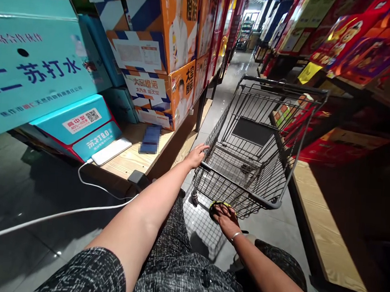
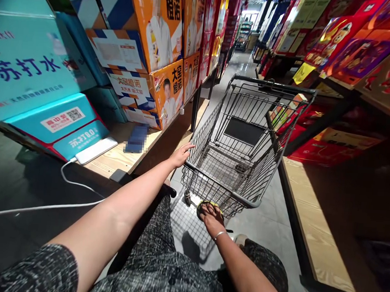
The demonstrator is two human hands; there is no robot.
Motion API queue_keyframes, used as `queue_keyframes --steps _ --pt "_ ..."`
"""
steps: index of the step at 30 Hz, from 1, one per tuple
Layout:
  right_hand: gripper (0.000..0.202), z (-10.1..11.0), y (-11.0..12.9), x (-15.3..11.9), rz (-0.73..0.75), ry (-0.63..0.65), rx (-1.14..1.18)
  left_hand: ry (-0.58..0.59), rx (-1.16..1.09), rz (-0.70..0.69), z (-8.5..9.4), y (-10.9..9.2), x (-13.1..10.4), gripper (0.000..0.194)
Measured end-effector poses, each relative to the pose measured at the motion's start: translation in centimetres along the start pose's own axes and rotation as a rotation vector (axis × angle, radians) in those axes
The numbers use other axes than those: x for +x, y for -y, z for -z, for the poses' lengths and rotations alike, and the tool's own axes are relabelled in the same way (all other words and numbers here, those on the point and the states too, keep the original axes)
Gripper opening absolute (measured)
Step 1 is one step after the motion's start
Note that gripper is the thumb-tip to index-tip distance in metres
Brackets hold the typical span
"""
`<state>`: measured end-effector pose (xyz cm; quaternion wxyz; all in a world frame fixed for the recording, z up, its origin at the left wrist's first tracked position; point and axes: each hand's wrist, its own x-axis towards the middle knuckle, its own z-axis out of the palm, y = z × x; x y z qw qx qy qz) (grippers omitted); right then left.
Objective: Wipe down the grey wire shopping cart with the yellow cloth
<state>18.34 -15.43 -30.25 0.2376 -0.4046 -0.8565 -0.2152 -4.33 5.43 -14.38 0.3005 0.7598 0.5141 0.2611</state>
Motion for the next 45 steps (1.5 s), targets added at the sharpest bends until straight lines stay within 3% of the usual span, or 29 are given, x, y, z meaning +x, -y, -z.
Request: queue_keyframes --steps 3,7,9,11,14,17,19,21,23,25,28,31,35,40,43,45 --pt "0.038 3.4 -1.1 3.0 -0.036 0.043 0.006 -0.01 0.011 0.005 0.1 0.1 0.0 0.053" --pt "0.035 10.0 -4.1 7.4 -0.145 0.003 -0.05 -0.022 0.017 0.023 0.3 -0.2 -0.1 0.052" --pt "0.035 12.4 -5.3 8.4 -0.208 -0.057 -0.072 -0.041 0.059 0.064 0.5 -0.7 -0.4 0.049" --pt "0.035 13.3 -6.0 8.0 -0.251 -0.084 -0.075 -0.101 0.17 0.092 0.5 -1.6 -1.0 0.04" --pt "0.036 11.7 -5.8 5.5 -0.204 -0.078 -0.062 -0.162 0.355 -0.063 -0.2 -3.3 -2.3 0.03" --pt "0.036 7.8 -4.7 2.1 -0.097 -0.006 -0.068 -0.029 0.423 -0.306 -1.4 -5.0 -3.7 0.03" --pt "0.035 5.5 -3.9 0.6 -0.05 0.019 -0.067 0.064 0.436 -0.361 -1.9 -5.9 -4.4 0.034" --pt "0.033 4.5 -3.1 0.4 -0.041 0.035 -0.064 0.115 0.443 -0.353 -1.8 -6.4 -4.7 0.038" --pt "0.032 5.2 -2.6 1.5 -0.066 0.1 -0.064 0.145 0.453 -0.334 -1.4 -6.6 -4.8 0.04" --pt "0.033 7.5 -2.7 3.5 -0.086 0.135 -0.059 0.164 0.46 -0.317 -0.8 -6.6 -4.5 0.039" --pt "0.037 11.5 -4.2 6.6 -0.181 0.021 -0.071 0.179 0.443 -0.297 -0.4 -6.5 -4.2 0.039" --pt "0.034 13.5 -6.0 8.3 -0.327 -0.057 -0.117 0.185 0.406 -0.288 -0.5 -6.5 -4.1 0.04" --pt "0.035 11.7 -5.5 10.4 -0.279 0.002 -0.086 0.194 0.384 -0.284 -0.9 -6.5 -4.0 0.047" --pt "0.028 8.2 -2.9 16.2 -0.234 0.072 0.007 0.199 0.27 -0.181 -0.3 -6.0 -3.3 0.054" --pt "0.029 8.7 -3.2 18.4 -0.241 0.206 0.057 0.22 0.233 -0.117 0.6 -5.7 -2.6 0.058" --pt "0.035 10.2 -4.3 18.1 -0.229 0.299 0.054 0.236 0.292 -0.109 0.9 -5.4 -2.2 0.057"
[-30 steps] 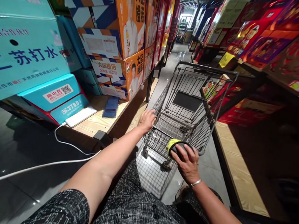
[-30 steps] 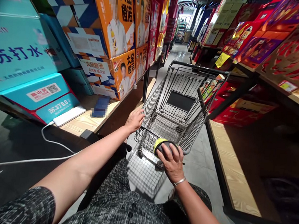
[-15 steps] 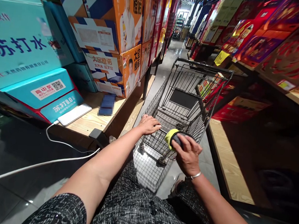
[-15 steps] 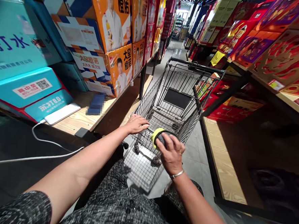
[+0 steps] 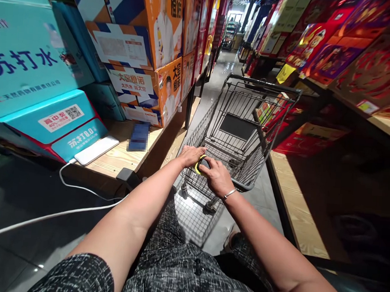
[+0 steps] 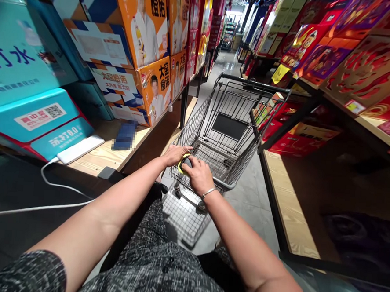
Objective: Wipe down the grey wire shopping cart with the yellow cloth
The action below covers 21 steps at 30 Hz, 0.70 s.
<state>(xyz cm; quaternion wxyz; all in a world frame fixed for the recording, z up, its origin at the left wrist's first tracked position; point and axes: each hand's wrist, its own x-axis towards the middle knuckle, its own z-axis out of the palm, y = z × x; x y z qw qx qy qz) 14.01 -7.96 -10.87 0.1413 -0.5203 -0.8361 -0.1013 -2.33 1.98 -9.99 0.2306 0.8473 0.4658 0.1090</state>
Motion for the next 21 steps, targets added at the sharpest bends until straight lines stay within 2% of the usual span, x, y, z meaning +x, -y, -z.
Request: queue_keyframes --steps 3,6,8,10,11,12,14,16,19,21 --pt "0.041 2.6 -2.4 -2.9 -0.025 0.084 -0.051 -0.022 0.103 -0.005 0.2 0.6 0.5 0.057" --pt "0.041 5.3 -4.8 -6.6 -0.086 0.13 -0.07 -0.036 0.185 -0.03 0.4 1.2 0.9 0.061" --pt "0.041 6.7 -5.8 -8.4 -0.135 0.141 -0.073 -0.04 0.199 -0.037 0.5 1.4 1.0 0.057" --pt "0.041 6.9 -6.1 -9.2 -0.183 0.102 -0.089 -0.056 0.189 -0.028 0.5 1.3 1.0 0.05" --pt "0.04 6.4 -5.9 -9.4 -0.199 0.054 -0.101 -0.071 0.187 -0.031 0.4 1.1 0.9 0.047" --pt "0.037 5.4 -5.6 -9.5 -0.201 -0.011 -0.112 -0.092 0.187 -0.048 0.2 0.7 0.7 0.043" --pt "0.033 2.1 -4.7 -9.7 -0.147 -0.119 -0.118 -0.12 0.18 -0.115 -0.4 0.0 0.4 0.038" --pt "0.032 -2.3 -3.5 -10.4 -0.046 -0.125 -0.098 -0.097 0.16 -0.191 -1.2 -0.7 0.1 0.036" --pt "0.03 -8.9 -2.0 -12.4 0.071 0.092 -0.048 -0.028 0.154 -0.218 -2.1 -1.2 -0.1 0.039" --pt "0.025 -12.1 -1.3 -13.9 0.101 0.241 -0.021 -0.01 0.162 -0.2 -2.2 -1.1 0.0 0.046"
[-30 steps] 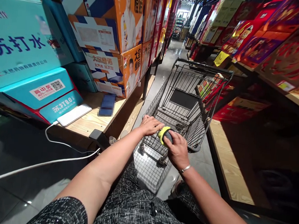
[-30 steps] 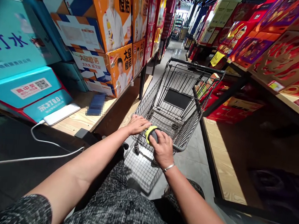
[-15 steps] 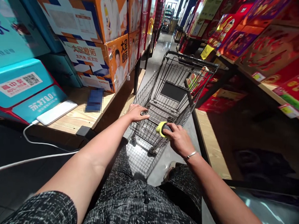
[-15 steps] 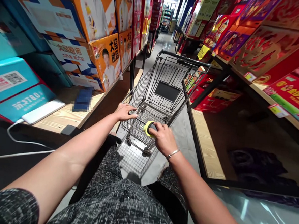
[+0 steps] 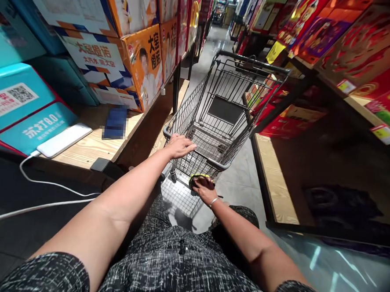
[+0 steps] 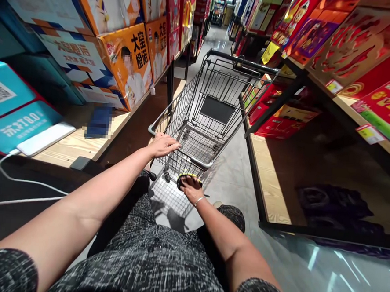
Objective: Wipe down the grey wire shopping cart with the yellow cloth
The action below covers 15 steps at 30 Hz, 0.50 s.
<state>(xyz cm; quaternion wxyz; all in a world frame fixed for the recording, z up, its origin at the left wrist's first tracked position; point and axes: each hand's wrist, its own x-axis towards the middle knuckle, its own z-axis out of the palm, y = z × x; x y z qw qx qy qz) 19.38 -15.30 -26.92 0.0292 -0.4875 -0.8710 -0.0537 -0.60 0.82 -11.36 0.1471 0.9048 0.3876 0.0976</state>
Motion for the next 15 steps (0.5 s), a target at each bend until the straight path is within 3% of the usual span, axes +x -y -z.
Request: queue_keyframes --steps 2,5,8,13,15 --pt "0.024 -1.9 0.7 -0.5 0.01 0.066 0.009 0.008 -0.015 0.022 0.1 0.3 0.2 0.05" --pt "0.024 -1.7 1.0 -0.6 0.029 0.062 0.005 0.009 -0.031 0.031 0.4 1.0 0.5 0.048" --pt "0.021 1.5 -0.1 -0.2 0.06 -0.004 -0.006 0.001 -0.013 0.032 0.7 1.8 0.7 0.044" --pt "0.029 9.7 -3.5 -0.4 -0.058 -0.451 -0.089 -0.05 -0.011 0.062 0.9 2.6 1.1 0.033" --pt "0.032 11.2 -4.3 -0.4 -0.137 -0.567 -0.107 -0.103 -0.029 0.068 0.7 2.1 1.3 0.029"
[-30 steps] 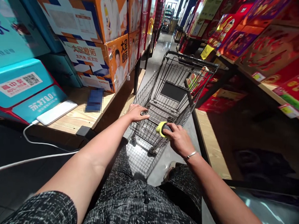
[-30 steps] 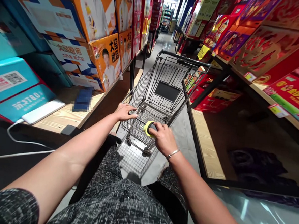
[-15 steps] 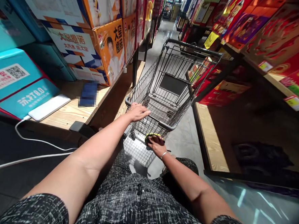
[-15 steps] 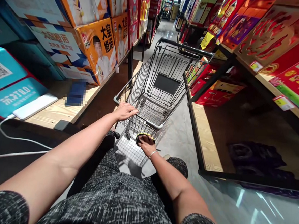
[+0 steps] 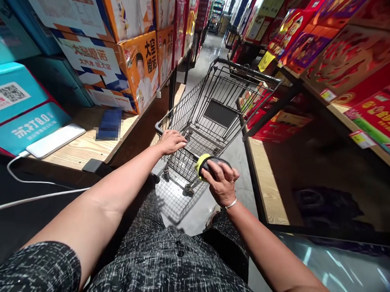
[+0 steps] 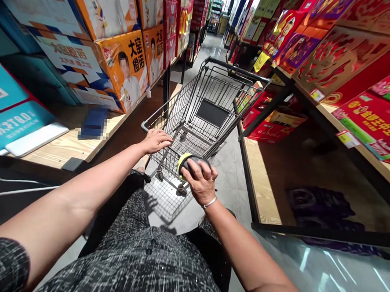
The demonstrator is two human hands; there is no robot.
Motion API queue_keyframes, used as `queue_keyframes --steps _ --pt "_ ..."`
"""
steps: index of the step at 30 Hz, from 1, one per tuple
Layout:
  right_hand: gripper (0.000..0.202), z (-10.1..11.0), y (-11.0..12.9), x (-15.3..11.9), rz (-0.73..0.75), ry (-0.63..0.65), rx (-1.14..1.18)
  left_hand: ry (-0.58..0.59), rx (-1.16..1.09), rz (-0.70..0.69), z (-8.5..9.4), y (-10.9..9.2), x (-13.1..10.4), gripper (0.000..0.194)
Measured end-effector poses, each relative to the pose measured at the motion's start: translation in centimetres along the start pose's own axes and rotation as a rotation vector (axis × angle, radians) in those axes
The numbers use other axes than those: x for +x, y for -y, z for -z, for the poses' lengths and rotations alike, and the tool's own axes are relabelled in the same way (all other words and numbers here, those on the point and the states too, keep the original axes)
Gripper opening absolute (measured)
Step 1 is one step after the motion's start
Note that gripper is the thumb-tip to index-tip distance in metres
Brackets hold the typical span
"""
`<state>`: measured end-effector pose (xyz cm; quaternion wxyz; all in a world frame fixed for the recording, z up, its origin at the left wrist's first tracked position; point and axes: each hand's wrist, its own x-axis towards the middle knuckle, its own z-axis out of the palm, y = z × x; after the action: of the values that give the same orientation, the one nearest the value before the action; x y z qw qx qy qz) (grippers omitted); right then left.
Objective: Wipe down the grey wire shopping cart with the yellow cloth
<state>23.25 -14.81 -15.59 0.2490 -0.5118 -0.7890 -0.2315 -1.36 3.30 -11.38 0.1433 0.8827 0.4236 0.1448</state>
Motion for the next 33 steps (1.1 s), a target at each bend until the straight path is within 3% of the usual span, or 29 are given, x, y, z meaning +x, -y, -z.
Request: queue_keyframes --steps 2,4,8,10,13,16,18,21,28,33 --pt "0.033 -0.8 -0.1 -0.3 -0.01 -0.046 -0.004 -0.049 -0.035 -0.015 -0.5 -1.1 -0.1 0.032" --pt "0.032 -3.3 0.5 -1.8 0.031 -0.013 0.023 -0.061 -0.094 -0.057 -1.1 -2.5 -0.3 0.04" --pt "0.023 -9.1 3.0 -5.9 0.055 0.266 0.105 -0.004 -0.166 -0.095 -2.1 -4.9 -1.1 0.038" --pt "0.019 -10.3 4.1 -6.9 0.062 0.349 0.128 0.029 -0.151 -0.079 -2.2 -5.3 -1.3 0.035" --pt "0.021 -9.0 4.7 -6.0 0.094 0.346 0.154 0.063 -0.141 -0.068 -2.0 -5.0 -1.2 0.036" --pt "0.026 -5.5 4.2 -2.8 0.094 0.189 0.2 0.072 -0.14 -0.062 -1.8 -4.4 -1.0 0.036" --pt "0.031 -3.1 3.5 -0.5 0.038 0.074 0.194 0.077 -0.144 -0.061 -1.7 -4.3 -0.9 0.039" --pt "0.039 -1.2 1.9 1.9 -0.052 0.051 0.132 0.096 -0.147 -0.087 -1.8 -4.3 -1.0 0.042" --pt "0.035 -2.5 -4.4 1.6 0.1 0.069 0.217 0.073 -0.221 -0.117 -1.9 -5.2 -1.6 0.031" --pt "0.034 -3.4 -12.0 3.8 -0.045 0.183 0.101 0.058 -0.262 -0.071 -2.0 -5.7 -1.5 0.027"
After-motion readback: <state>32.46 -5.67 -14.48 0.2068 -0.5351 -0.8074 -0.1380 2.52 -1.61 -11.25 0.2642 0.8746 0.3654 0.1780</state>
